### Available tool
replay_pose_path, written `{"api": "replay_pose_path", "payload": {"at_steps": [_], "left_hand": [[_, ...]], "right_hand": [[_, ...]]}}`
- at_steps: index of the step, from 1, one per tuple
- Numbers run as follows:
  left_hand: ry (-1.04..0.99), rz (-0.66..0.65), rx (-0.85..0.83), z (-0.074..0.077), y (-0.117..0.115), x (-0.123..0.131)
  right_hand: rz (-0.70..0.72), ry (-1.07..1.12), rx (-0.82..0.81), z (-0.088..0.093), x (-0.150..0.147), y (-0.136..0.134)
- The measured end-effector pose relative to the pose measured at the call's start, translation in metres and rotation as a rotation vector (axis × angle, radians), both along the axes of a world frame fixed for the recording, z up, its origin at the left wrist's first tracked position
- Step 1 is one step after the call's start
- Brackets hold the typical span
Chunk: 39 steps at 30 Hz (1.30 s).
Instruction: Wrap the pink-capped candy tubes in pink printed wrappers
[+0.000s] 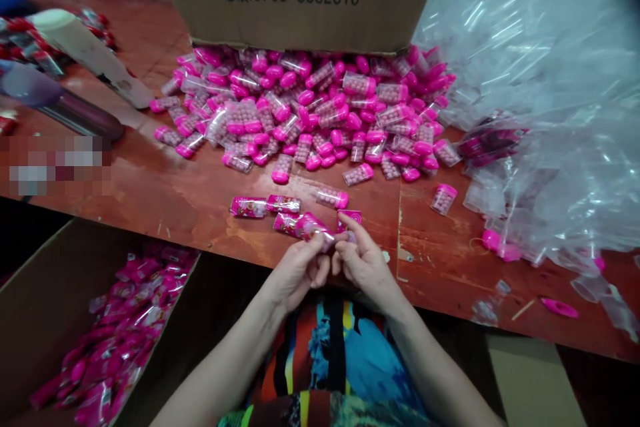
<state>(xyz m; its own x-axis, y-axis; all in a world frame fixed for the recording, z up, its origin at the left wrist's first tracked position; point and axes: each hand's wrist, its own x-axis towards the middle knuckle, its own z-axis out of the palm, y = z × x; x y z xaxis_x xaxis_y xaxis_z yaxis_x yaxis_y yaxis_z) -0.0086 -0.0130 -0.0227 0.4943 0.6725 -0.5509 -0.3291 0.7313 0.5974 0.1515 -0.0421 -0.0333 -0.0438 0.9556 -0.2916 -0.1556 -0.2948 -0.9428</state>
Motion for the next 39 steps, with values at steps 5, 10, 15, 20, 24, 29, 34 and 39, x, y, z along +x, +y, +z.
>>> {"api": "replay_pose_path", "payload": {"at_steps": [5,10,15,20,24,29,34,39], "left_hand": [[-0.002,0.309,0.001,0.005,0.011,-0.029],[0.325,0.144,0.308,0.002,0.007,-0.001],[0.7,-0.085,0.942,-0.011,0.001,0.04],[1.184,-0.453,1.278,-0.028,0.001,0.048],[1.371,-0.588,1.48,-0.031,-0.002,0.046],[1.378,-0.526,1.59,-0.033,-0.006,0.048],[1.271,-0.264,1.616,-0.033,-0.006,0.043],[1.192,0.159,1.56,-0.018,0.0,0.025]], "right_hand": [[-0.089,-0.694,0.393,0.004,0.024,0.051],[0.255,-1.168,0.47,0.007,0.021,0.095],[0.508,-1.408,0.483,0.022,0.015,0.116],[0.842,-1.545,0.855,0.033,0.032,0.127],[0.949,-1.683,0.937,0.033,0.041,0.133],[0.956,-1.712,1.186,0.03,0.031,0.13],[0.863,-1.587,1.125,0.03,0.026,0.138],[0.215,-0.947,0.641,0.03,0.044,0.117]]}}
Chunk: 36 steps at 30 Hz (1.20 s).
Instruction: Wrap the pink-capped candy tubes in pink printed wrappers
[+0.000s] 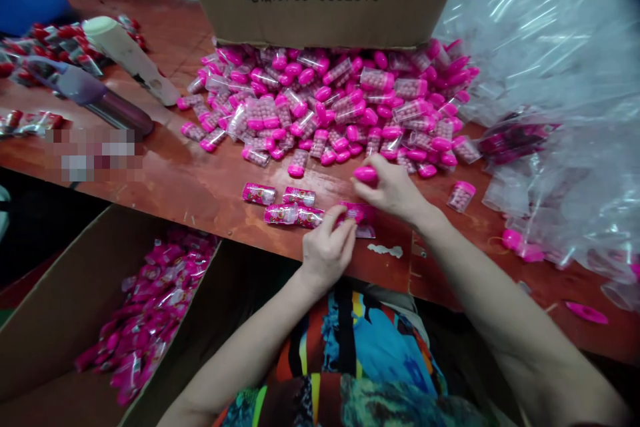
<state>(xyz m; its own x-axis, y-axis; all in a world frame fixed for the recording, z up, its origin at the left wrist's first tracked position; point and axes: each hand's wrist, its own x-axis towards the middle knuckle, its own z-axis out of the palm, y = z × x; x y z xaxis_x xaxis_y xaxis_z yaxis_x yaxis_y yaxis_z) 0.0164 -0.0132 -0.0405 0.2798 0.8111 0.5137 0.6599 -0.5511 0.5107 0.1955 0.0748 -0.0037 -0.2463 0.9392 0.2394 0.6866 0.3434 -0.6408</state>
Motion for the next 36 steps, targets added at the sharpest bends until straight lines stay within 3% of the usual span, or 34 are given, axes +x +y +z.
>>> {"api": "replay_pose_path", "payload": {"at_steps": [2,4,8,11,13,16,19,21,28,36], "left_hand": [[-0.071,0.032,0.047,0.004,0.004,-0.005],[-0.083,0.032,0.097,0.005,0.007,-0.006],[0.006,-0.015,0.18,-0.001,0.006,0.003],[-0.029,-0.052,0.111,-0.001,0.002,0.009],[-0.176,0.014,-0.081,0.004,0.001,0.011],[-0.474,0.097,-0.541,0.015,0.005,0.009],[-0.686,-0.049,-1.067,0.023,0.013,0.006],[-0.787,-0.101,-1.271,0.025,0.016,0.005],[-1.058,0.012,-1.373,0.019,0.016,0.015],[-1.098,0.104,-1.387,0.02,0.014,0.024]], "right_hand": [[-0.221,0.452,-0.17,-0.005,0.005,-0.023],[-0.347,0.811,-0.339,-0.011,0.004,-0.048],[-0.468,1.139,-0.545,-0.025,-0.013,-0.082],[-0.547,1.185,-0.538,-0.031,-0.02,-0.089],[-0.582,1.166,-0.494,-0.031,-0.016,-0.09],[-0.481,1.113,-0.545,-0.027,-0.006,-0.093],[-0.358,1.144,-0.686,-0.022,-0.002,-0.098],[-0.343,1.183,-0.732,-0.022,-0.004,-0.1],[-0.474,1.263,-0.635,-0.028,-0.022,-0.105],[-0.53,1.31,-0.593,-0.031,-0.03,-0.104]]}}
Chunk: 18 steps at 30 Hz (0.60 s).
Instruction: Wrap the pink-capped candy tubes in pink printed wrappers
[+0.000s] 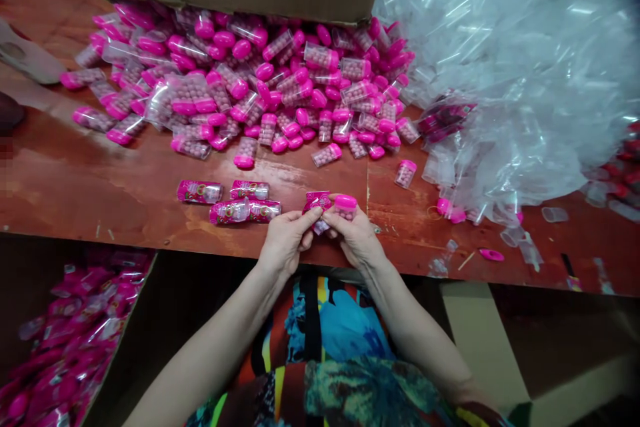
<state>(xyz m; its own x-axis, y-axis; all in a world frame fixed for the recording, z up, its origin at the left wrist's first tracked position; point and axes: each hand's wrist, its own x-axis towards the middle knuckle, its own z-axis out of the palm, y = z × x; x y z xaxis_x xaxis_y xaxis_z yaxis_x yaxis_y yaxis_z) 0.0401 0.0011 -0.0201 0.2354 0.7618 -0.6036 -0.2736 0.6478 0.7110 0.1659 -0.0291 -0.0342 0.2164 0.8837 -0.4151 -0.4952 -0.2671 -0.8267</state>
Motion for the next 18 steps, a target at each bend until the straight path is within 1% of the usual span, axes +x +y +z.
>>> {"api": "replay_pose_path", "payload": {"at_steps": [4,7,11,14,18], "left_hand": [[-0.019,-0.064,-0.035,0.005,-0.004,-0.002],[-0.005,-0.071,-0.033,0.006,-0.006,-0.004],[0.0,-0.083,-0.043,0.003,-0.005,-0.005],[0.001,-0.09,-0.026,0.001,-0.004,-0.006],[0.024,-0.046,0.021,0.002,-0.005,-0.008]], "right_hand": [[-0.036,-0.072,0.0,-0.003,0.001,-0.001],[-0.03,-0.228,0.026,-0.006,0.003,-0.003],[0.005,-0.385,0.082,-0.007,0.005,-0.005],[0.036,-0.432,0.12,-0.004,0.005,-0.006],[0.053,-0.444,0.163,-0.002,0.004,-0.011]]}}
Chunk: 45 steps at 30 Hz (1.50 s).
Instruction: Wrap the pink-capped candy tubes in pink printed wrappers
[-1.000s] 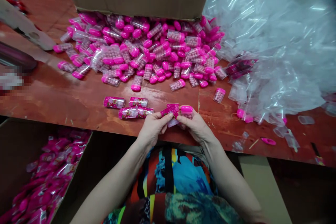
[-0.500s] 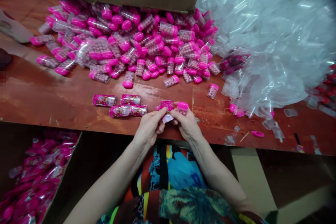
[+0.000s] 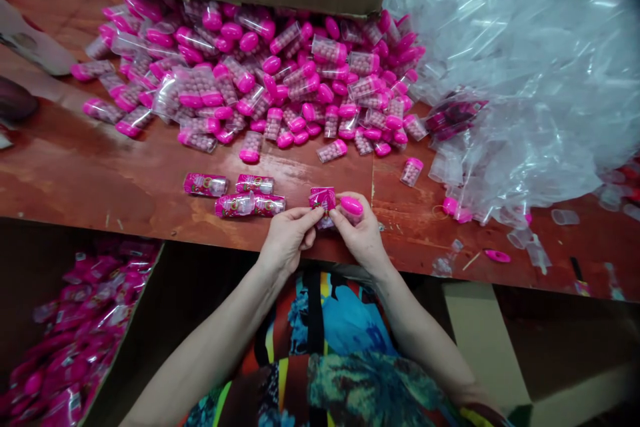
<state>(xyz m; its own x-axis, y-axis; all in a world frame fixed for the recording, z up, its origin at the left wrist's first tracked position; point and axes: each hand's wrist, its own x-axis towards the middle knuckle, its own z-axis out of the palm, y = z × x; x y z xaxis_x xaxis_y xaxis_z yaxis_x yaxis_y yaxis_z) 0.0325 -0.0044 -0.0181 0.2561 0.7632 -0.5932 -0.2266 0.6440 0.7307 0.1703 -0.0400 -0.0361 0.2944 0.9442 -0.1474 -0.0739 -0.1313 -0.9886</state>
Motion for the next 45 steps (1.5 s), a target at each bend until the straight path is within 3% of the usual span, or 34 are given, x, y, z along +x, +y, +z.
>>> {"api": "replay_pose_path", "payload": {"at_steps": [8,14,20,27,31,39,45], "left_hand": [[-0.034,0.032,0.047,0.02,-0.009,-0.002],[-0.123,0.147,-0.001,0.017,-0.002,-0.001],[-0.207,0.285,-0.136,0.011,0.003,0.008],[-0.28,0.304,-0.275,0.011,0.002,0.015],[-0.307,0.214,-0.277,0.008,-0.002,0.015],[-0.273,-0.156,-0.122,0.008,-0.01,0.009],[-0.264,-0.175,-0.119,0.006,-0.008,0.008]], "right_hand": [[0.08,0.256,-0.003,-0.004,0.004,-0.007],[0.097,0.534,-0.062,0.011,0.005,-0.011],[0.021,0.356,-0.052,0.013,-0.004,-0.033],[-0.052,0.222,-0.05,0.002,-0.019,-0.032],[-0.039,0.244,-0.066,0.001,-0.019,-0.03],[0.072,0.351,-0.179,0.003,-0.007,-0.03],[0.167,0.074,-0.094,-0.004,0.002,-0.028]]}}
